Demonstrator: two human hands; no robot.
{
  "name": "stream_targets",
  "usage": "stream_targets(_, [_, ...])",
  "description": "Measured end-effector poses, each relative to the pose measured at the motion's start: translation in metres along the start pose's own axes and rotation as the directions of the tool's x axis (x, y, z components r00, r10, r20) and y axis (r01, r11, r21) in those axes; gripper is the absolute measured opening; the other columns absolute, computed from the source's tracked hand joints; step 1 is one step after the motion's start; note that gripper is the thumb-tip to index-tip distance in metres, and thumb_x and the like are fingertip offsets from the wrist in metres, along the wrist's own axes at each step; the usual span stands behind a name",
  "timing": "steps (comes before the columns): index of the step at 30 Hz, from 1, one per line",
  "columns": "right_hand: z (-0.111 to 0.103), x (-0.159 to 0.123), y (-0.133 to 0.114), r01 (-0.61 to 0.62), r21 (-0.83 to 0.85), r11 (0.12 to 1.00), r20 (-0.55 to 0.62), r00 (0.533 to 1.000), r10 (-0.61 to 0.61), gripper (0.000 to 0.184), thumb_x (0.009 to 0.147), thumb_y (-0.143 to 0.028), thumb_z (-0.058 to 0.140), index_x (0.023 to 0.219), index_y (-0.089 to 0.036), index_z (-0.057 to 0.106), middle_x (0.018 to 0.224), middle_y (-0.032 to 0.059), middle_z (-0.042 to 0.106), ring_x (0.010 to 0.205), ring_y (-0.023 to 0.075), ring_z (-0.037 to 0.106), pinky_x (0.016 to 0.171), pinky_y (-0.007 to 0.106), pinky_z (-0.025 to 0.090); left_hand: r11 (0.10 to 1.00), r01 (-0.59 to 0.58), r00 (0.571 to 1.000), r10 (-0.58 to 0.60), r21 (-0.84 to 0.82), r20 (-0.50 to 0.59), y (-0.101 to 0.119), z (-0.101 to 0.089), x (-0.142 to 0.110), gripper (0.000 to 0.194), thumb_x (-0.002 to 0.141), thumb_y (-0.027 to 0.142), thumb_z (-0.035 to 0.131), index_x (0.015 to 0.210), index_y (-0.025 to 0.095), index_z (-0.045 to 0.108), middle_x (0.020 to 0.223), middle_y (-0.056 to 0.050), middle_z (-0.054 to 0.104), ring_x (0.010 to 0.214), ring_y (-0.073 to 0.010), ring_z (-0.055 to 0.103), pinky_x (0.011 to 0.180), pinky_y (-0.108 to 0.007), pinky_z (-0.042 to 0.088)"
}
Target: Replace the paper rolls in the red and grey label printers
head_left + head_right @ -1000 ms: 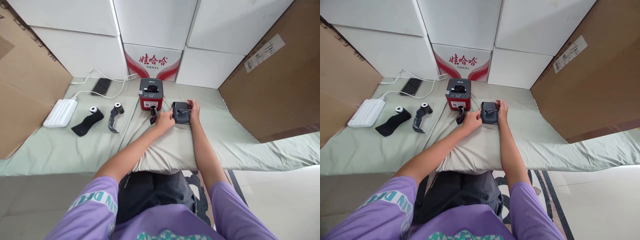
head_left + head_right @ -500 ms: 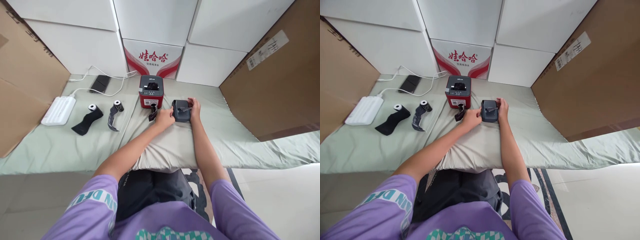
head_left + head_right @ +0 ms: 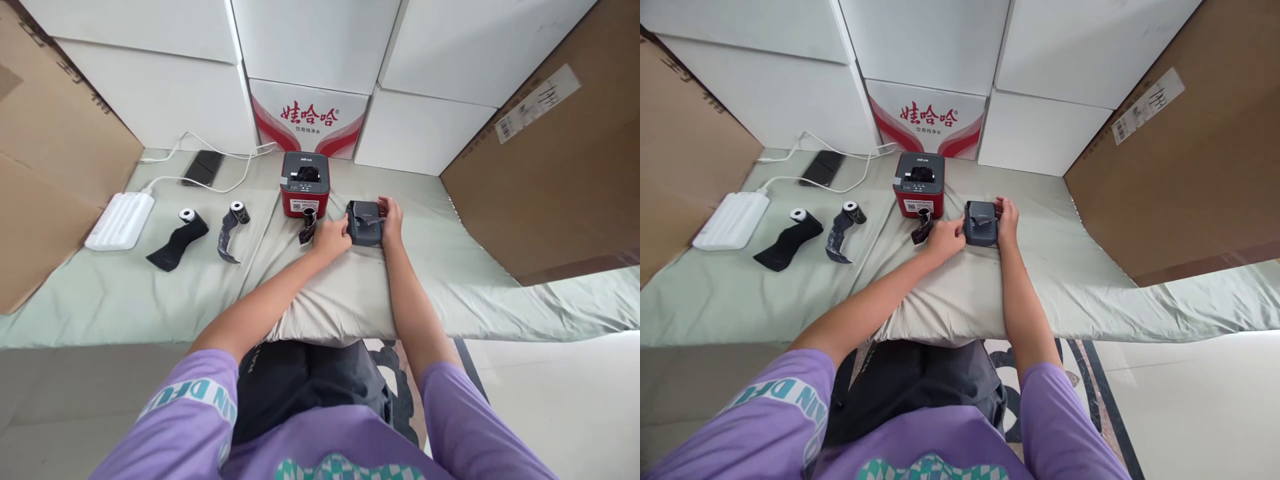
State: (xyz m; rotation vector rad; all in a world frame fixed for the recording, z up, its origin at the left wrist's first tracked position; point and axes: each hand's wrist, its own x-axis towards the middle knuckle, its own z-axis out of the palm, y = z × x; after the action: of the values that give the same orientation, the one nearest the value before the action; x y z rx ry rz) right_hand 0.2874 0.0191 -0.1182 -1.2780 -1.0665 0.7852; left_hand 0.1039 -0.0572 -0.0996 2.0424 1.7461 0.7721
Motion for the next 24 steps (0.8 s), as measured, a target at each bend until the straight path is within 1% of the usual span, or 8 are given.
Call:
stream_targets(2, [-0.001,-0.003,-0.003,0.012,-0.013,1.0,-0.033,0.999,-0.013,0.053,0.088,-0.067,0.042,0.1,-0.02,0.063,0.096,0.0078,0.071,0.088,0.0186,0.069,0.076,0.032,0.053,1.0,-0.008,1.0,0.007,-0.016,-0.024,-0.002,0.001,0.0,0.034,0.08,0.017,0.057,0.107,0.024,0.077,0.079,-0.005,0.074,0.072,-0.0229,0.064,0.061,-0.031,0.038])
stream_targets(4, [-0.002,-0.007,-0.005,0.017,-0.038,0.999,-0.088,0.996,-0.02,0.05,0.089,-0.064,0.04,0.098,-0.021,0.062,0.089,0.0061,0.07,0.083,0.0182,0.068,0.071,0.031,0.051,0.999,-0.025,0.999,0.024,-0.037,-0.036,-0.003,0.002,-0.001,0.036,0.08,0.017,0.056,0.108,0.025,0.077,0.077,-0.004,0.072,0.071,-0.0218,0.063,0.061,-0.031,0.037])
stream_targets(6, [-0.003,-0.01,-0.008,0.023,-0.071,0.997,-0.142,0.989,-0.033,0.045,0.091,-0.059,0.038,0.092,-0.021,0.062,0.081,0.0044,0.068,0.075,0.0172,0.066,0.069,0.031,0.05,0.998,-0.04,0.998,0.038,-0.052,-0.04,-0.004,0.002,-0.001,0.033,0.081,0.017,0.056,0.106,0.025,0.076,0.076,-0.003,0.071,0.07,-0.0206,0.063,0.061,-0.031,0.038])
stream_targets(9, [-0.004,-0.014,-0.01,0.07,-0.1,0.993,-0.201,0.975,-0.089,0.037,0.09,-0.047,0.039,0.083,-0.02,0.063,0.074,0.004,0.069,0.068,0.0159,0.063,0.068,0.031,0.049,0.996,-0.054,0.998,0.051,-0.064,-0.045,-0.006,0.002,-0.001,0.026,0.083,0.019,0.055,0.099,0.024,0.075,0.076,-0.003,0.071,0.071,-0.0197,0.063,0.063,-0.03,0.04])
stream_targets(12, [-0.003,-0.018,-0.014,0.121,-0.086,0.989,-0.239,0.961,-0.139,0.033,0.089,-0.04,0.041,0.077,-0.02,0.063,0.07,0.0039,0.069,0.064,0.0157,0.063,0.068,0.031,0.05,0.996,-0.045,0.998,0.042,-0.076,-0.043,-0.006,0.001,-0.001,0.021,0.085,0.021,0.057,0.097,0.023,0.074,0.078,-0.003,0.072,0.072,-0.0193,0.064,0.066,-0.029,0.043])
stream_targets(15, [-0.002,-0.022,-0.018,0.137,-0.073,0.988,-0.249,0.957,-0.151,0.032,0.089,-0.038,0.042,0.074,-0.02,0.063,0.068,0.0039,0.069,0.062,0.0161,0.063,0.066,0.032,0.05,0.993,-0.042,0.998,0.037,-0.108,-0.045,-0.006,-0.001,-0.001,0.019,0.086,0.022,0.057,0.095,0.022,0.072,0.08,-0.003,0.073,0.071,-0.0185,0.064,0.068,-0.029,0.044])
stream_targets(20, [0.0,-0.028,-0.024,0.095,-0.13,0.987,-0.301,0.945,-0.13,0.035,0.092,-0.04,0.038,0.071,-0.022,0.06,0.063,0.0033,0.067,0.058,0.0165,0.062,0.067,0.033,0.053,0.977,-0.044,0.998,0.034,-0.208,-0.055,-0.006,-0.003,-0.001,0.019,0.084,0.017,0.056,0.095,0.021,0.07,0.097,-0.005,0.078,0.07,-0.0164,0.062,0.068,-0.028,0.045])
stream_targets(24, [-0.001,-0.031,-0.023,0.103,-0.224,0.969,-0.281,0.945,-0.166,0.042,0.095,-0.044,0.034,0.074,-0.021,0.062,0.068,0.0046,0.069,0.068,0.0192,0.067,0.075,0.036,0.055,0.964,-0.047,0.998,0.034,-0.262,-0.054,-0.008,-0.002,0.0,0.022,0.084,0.014,0.056,0.1,0.021,0.07,0.115,-0.006,0.077,0.077,-0.0158,0.065,0.075,-0.026,0.049])
